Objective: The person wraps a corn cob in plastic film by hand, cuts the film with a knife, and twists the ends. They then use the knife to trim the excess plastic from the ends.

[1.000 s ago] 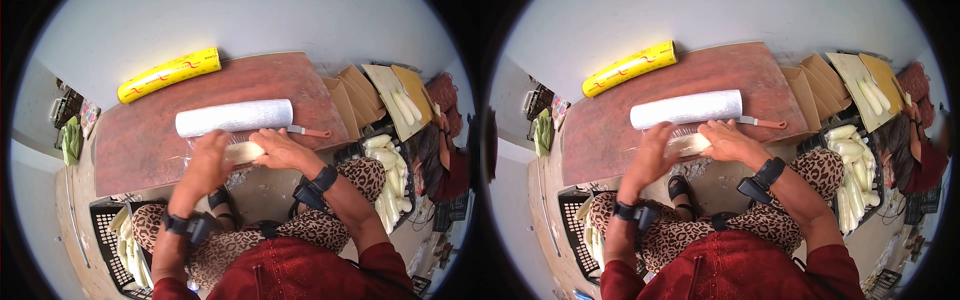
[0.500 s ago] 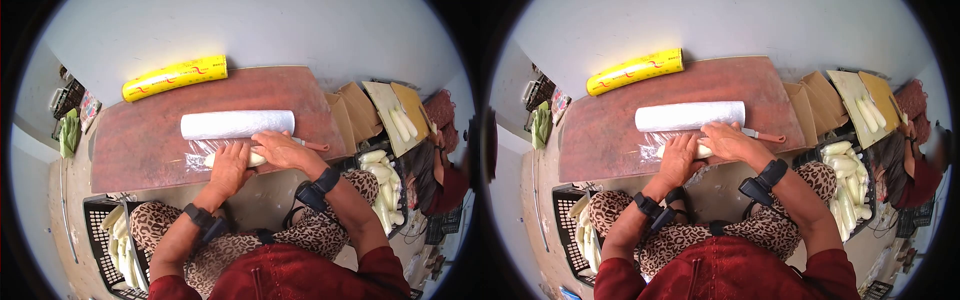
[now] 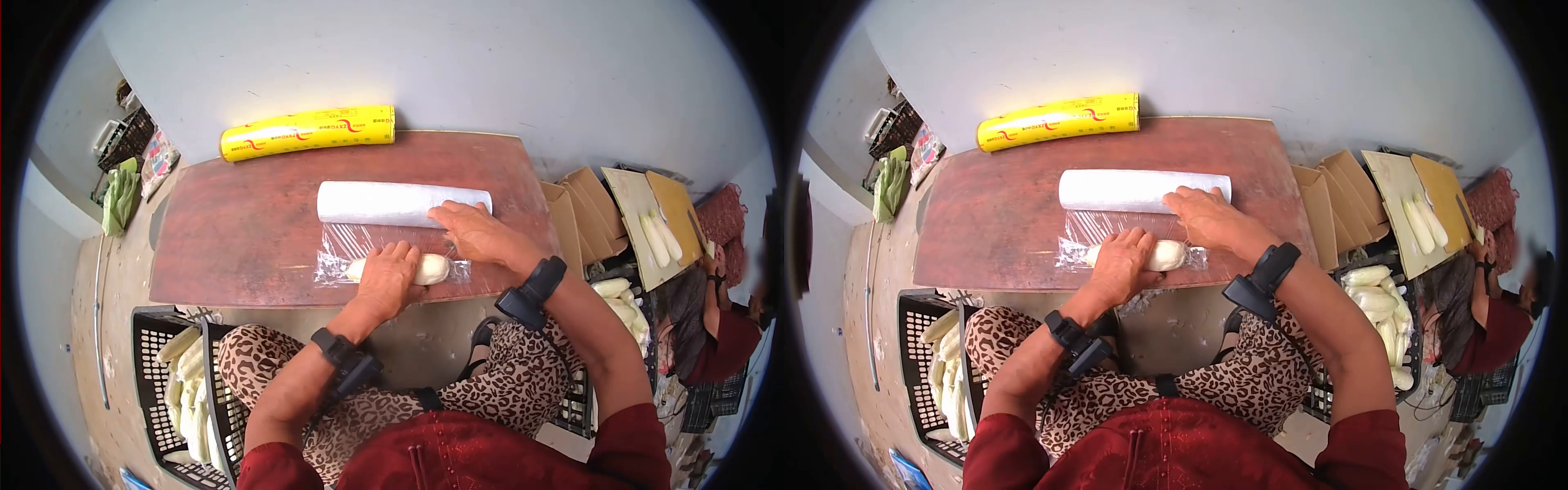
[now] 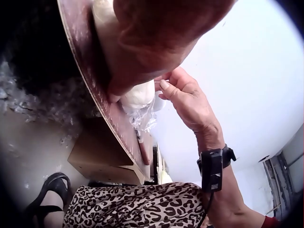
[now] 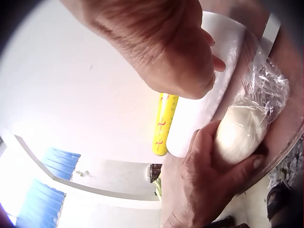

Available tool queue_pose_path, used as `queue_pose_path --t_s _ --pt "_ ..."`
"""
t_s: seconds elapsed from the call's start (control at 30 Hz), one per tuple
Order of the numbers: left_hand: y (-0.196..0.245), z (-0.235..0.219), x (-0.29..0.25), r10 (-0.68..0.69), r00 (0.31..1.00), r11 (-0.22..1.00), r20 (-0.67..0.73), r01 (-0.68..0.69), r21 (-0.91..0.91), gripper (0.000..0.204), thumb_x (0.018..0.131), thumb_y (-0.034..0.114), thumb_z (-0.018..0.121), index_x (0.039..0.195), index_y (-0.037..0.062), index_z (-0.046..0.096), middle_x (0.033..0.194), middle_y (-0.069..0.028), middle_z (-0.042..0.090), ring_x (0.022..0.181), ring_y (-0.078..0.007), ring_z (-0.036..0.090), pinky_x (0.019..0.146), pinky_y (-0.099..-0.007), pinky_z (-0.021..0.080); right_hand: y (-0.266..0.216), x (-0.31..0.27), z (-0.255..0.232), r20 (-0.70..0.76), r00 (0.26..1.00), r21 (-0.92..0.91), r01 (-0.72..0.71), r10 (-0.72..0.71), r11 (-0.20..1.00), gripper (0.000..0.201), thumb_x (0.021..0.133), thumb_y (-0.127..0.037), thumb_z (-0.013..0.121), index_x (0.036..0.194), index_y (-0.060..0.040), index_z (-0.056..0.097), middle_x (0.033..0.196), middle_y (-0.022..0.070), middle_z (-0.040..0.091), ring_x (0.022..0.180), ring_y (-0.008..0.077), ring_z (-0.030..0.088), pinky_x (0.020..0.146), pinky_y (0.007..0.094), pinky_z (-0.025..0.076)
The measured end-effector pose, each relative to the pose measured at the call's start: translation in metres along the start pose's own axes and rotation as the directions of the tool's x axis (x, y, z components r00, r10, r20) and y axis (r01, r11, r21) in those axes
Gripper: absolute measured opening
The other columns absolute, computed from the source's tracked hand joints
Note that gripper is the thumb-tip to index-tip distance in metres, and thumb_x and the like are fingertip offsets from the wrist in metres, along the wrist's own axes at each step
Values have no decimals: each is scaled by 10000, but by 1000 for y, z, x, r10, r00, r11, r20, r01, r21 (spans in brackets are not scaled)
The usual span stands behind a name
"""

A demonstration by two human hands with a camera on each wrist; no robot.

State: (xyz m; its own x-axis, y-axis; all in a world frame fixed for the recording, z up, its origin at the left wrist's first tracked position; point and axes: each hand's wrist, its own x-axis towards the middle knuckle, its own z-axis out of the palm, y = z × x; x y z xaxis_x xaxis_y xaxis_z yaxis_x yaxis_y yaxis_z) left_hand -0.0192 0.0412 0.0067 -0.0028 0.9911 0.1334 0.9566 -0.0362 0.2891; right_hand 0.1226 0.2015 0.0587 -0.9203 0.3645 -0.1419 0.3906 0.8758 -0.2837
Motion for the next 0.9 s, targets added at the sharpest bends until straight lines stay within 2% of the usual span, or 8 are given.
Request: queue_pose_path --t_s 0.1,0.2,0.3,0.4,0.5,0.7,0.9 --pt "0 1 1 -12 1000 1000 -9 12 -25 517 686 307 821 1068 76 560 1015 -80 581 1023 -273 584 851 -408 442 3 5 -8 -14 1000 -119 -12 10 993 478 841 -125 695 1284 -105 517 1258 95 512 1212 284 477 963 485 363" --pt "1 -3 3 -33 999 998 1 33 -53 509 678 306 824 1055 74 572 999 -83 588 1012 -279 590 846 -411 445 9 7 -7 -185 982 -204 5 -43 979 633 748 -175 793 1315 -137 513 1273 80 480 1223 279 434 965 477 334" --pt "0 -2 3 -38 999 997 -1 38 -63 503 680 301 826 1052 72 578 1012 -85 592 1018 -282 589 855 -415 443 26 17 15 -419 897 -272 22 -139 962 731 705 -215 825 1359 -182 499 1279 77 457 1230 285 412 952 495 312" --pt "1 -3 4 -47 998 996 47 51 -78 496 689 291 827 1059 73 578 1050 -82 592 1038 -278 582 874 -420 440 31 27 17 -379 925 -213 -117 29 970 735 742 -200 811 1398 -213 482 1353 85 430 1276 290 394 984 512 292" --pt "4 -7 3 -37 996 995 85 45 -93 494 692 294 826 1058 73 578 1049 -83 592 1034 -274 587 883 -419 440 37 40 20 -400 913 -197 -167 76 966 695 777 -226 788 1400 -225 479 1339 87 447 1278 286 398 988 503 286" --pt "3 -5 4 -42 997 994 59 48 -100 532 674 310 832 1079 65 588 1017 -91 602 1026 -280 596 870 -404 449 50 55 14 -352 935 -191 -110 36 976 608 840 -207 728 1391 -180 473 1214 85 499 1185 277 450 962 483 287" --pt "4 -7 8 -86 990 989 115 99 -111 527 701 299 819 1113 60 591 1027 -92 603 1034 -286 583 888 -412 448 48 73 8 -320 947 -186 -65 2 980 553 859 -180 702 1366 -152 483 1166 93 510 1150 266 473 957 479 289"
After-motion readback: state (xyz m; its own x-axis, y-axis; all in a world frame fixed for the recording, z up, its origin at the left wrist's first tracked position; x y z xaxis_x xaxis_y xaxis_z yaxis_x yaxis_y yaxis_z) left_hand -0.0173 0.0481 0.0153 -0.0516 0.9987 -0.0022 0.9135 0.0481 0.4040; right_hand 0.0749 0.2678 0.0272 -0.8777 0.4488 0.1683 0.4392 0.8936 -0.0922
